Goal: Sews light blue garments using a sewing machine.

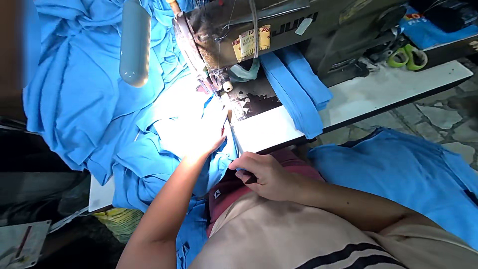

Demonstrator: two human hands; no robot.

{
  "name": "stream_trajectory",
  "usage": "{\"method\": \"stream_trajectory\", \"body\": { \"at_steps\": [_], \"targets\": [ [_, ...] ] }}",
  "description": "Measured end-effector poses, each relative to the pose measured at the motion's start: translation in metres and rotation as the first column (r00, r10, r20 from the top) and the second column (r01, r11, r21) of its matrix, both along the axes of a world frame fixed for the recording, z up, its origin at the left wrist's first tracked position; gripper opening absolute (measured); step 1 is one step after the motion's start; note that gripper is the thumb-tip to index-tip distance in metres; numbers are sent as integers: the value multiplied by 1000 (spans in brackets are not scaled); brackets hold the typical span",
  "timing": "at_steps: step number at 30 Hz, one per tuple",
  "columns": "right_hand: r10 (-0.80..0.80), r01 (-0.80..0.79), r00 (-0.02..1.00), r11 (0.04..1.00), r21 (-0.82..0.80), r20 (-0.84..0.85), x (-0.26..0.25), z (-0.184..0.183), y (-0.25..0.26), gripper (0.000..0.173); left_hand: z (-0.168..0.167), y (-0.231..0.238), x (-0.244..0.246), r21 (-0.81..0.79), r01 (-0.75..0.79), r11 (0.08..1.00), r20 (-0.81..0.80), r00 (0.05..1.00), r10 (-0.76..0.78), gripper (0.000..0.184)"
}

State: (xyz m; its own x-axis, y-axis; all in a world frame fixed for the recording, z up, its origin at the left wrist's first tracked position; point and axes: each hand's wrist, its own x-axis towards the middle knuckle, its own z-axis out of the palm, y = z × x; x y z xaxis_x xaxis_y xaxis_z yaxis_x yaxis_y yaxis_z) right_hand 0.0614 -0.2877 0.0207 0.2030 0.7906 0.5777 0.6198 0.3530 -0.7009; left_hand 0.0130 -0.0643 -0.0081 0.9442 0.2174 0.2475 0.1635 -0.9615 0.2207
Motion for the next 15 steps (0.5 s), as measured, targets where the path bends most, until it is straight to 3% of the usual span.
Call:
{"method": "stream_trajectory", "body": {
  "at_steps": [4,15],
  "targets": [
    [53,-53,998,999,5,22,2,-1,0,16,8,-4,-3,-41,-12,999,-107,994,8,45],
    [112,-114,993,993,37,46,8,6,-1,14,17,-13,-6,17,55,998,-63,997,-54,37]
  ]
}}
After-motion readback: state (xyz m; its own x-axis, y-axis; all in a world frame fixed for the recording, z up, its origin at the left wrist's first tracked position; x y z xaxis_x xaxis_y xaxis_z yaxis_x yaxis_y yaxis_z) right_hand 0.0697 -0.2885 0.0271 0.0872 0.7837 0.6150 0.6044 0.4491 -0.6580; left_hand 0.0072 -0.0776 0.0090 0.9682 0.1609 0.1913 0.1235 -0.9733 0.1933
